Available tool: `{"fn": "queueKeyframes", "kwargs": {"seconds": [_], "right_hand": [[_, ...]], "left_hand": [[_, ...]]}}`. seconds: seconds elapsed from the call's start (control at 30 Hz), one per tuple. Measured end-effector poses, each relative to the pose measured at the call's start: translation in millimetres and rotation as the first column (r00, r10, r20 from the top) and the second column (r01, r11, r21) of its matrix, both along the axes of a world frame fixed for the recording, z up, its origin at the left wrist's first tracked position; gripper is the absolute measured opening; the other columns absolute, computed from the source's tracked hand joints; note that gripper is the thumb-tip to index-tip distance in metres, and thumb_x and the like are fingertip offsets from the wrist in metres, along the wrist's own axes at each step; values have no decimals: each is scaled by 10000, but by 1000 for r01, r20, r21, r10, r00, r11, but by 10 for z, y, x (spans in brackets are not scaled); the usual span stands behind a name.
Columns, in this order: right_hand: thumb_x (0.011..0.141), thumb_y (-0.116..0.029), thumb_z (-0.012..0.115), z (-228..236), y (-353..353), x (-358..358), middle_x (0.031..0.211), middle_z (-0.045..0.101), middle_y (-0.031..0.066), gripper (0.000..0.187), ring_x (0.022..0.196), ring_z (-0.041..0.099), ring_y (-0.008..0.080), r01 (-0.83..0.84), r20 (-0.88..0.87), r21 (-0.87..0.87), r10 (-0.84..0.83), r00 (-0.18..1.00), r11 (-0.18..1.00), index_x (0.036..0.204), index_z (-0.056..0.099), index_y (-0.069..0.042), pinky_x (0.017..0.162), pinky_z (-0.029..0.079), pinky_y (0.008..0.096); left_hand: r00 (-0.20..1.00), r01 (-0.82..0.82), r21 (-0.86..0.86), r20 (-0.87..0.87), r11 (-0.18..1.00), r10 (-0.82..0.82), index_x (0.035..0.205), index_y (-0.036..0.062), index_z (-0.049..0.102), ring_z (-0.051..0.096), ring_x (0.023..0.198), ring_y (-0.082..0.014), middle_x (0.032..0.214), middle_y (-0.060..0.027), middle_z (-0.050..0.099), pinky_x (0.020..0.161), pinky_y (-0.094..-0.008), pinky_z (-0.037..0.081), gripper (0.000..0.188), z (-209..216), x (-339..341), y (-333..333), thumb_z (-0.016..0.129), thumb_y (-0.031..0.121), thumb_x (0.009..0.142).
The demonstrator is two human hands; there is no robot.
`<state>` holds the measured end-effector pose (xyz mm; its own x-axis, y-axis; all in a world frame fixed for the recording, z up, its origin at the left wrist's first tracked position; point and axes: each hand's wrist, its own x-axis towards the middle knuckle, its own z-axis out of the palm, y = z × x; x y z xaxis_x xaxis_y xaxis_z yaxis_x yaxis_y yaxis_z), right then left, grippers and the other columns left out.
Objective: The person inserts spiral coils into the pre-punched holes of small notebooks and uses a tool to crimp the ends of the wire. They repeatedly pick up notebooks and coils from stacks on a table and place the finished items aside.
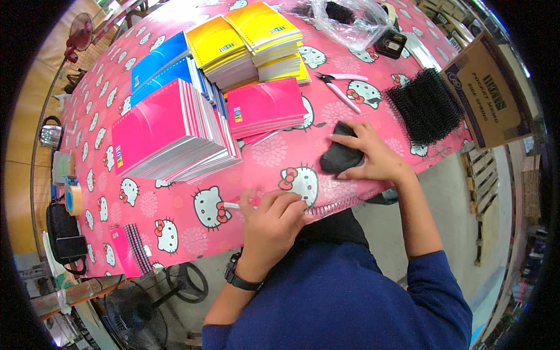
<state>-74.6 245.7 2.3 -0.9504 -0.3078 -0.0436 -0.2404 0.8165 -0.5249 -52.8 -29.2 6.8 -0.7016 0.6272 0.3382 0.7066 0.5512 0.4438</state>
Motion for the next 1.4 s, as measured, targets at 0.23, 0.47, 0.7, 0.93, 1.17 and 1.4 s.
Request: {"fn": "queueKeyframes", "kwargs": {"seconds": [0.23, 0.47, 0.7, 0.93, 1.17, 1.4], "right_hand": [[651, -728, 584, -5, -319, 72, 1160, 558, 229, 846, 1078, 528, 356, -59, 175, -795, 322, 931, 604, 1108, 648, -19, 981, 334, 425], [693, -524, 683, 73, -529, 73, 1128, 584, 215, 573, 1046, 547, 339, -178, 88, -669, 315, 945, 722, 1008, 688, -45, 924, 399, 417], [715, -443, 697, 93, -589, 37, 1077, 615, 189, 500, 1035, 555, 324, -199, 62, -850, 468, 882, 488, 1030, 678, -55, 927, 399, 405], [703, -470, 701, 133, -722, -65, 1092, 603, 197, 521, 1077, 535, 341, -214, 124, -636, 372, 920, 741, 1026, 678, -62, 936, 393, 425], [685, -499, 676, 114, -778, -107, 1125, 592, 193, 575, 1071, 533, 320, -200, 82, -771, 406, 910, 605, 1033, 674, -41, 948, 378, 410], [725, -410, 698, 109, -836, -151, 1052, 622, 172, 474, 1038, 565, 293, -174, 101, -780, 395, 913, 601, 1023, 669, -43, 932, 401, 403]], "left_hand": [[992, -125, 32, -26, 992, 126, 834, 147, 633, 576, 936, -194, 883, 13, 620, 1046, -563, 103, 282, -51, -83, -205, 779, 230, 607], [990, -124, 89, -54, 988, 129, 755, 162, 642, 578, 890, -167, 807, 40, 602, 1009, -616, 109, 234, -120, -94, -254, 790, 194, 577], [992, -128, 116, -4, 985, 129, 905, 158, 638, 578, 855, -162, 795, 37, 594, 1022, -580, 140, 385, -115, -108, -270, 800, 199, 557], [977, -208, 131, 79, 969, 199, 1146, 143, 529, 592, 832, -173, 786, 35, 628, 1062, -524, 112, 668, -149, -134, -261, 828, 225, 554], [924, -372, 478, 103, 796, 369, 1217, 84, 450, 568, 900, -205, 965, -42, 565, 1019, -468, 259, 779, -211, -255, -277, 836, 157, 544], [726, -438, 661, 660, 609, -195, 1009, 72, 451, 522, 805, -92, 874, -25, 523, 703, -225, 461, 521, -598, -274, -424, 777, -65, 627]]}}
